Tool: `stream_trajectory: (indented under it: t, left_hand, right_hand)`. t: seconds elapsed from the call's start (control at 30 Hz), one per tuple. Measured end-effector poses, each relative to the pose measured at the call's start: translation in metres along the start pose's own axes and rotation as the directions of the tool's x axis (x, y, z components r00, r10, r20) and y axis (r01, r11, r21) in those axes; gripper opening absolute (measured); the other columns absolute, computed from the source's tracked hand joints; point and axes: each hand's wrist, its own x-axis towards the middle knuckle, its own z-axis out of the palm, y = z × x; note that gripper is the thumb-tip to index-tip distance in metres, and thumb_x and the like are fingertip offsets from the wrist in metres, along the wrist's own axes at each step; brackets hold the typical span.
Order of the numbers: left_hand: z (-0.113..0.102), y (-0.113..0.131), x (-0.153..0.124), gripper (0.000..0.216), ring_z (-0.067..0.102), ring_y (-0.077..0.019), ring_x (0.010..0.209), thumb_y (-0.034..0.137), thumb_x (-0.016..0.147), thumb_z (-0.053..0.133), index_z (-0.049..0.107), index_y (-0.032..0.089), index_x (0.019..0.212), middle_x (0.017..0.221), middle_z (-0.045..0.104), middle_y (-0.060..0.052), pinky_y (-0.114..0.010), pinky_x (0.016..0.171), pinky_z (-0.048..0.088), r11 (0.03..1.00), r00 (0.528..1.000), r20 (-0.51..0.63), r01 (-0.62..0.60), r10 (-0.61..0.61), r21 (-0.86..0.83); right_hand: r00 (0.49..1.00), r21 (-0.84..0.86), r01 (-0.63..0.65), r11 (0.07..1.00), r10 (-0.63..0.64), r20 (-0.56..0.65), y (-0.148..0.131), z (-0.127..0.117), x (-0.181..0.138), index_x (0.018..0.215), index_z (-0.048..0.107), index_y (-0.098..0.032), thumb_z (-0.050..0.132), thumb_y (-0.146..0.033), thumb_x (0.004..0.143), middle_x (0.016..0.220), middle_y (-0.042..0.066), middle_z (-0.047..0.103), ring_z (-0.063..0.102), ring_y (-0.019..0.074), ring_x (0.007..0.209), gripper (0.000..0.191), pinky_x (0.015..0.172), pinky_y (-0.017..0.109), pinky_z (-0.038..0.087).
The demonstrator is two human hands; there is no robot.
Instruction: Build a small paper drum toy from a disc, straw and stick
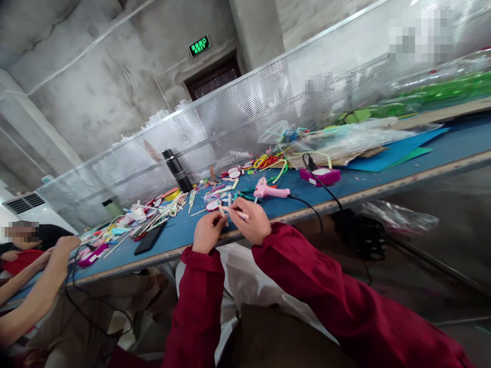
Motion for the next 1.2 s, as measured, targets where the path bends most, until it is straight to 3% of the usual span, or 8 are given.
stream_trajectory:
  t: [1.2]
  left_hand:
    - [0.001,-0.0012,0.0001,0.024,0.056,-0.0144,0.072,0.037,0.092,0.053,0.067,0.021,0.08,0.077,0.067,-0.001,-0.024,0.065,0.036,1.0,1.0,-0.012,-0.008,0.008,0.011]
  right_hand:
    - [1.0,0.008,-0.004,1.0,0.004,0.029,-0.0023,-0.0016,0.0006,0.077,0.061,-0.021,0.053,-0.03,0.091,0.075,0.001,0.065,0.057,0.0155,0.069,0.018,0.065,0.027,0.041]
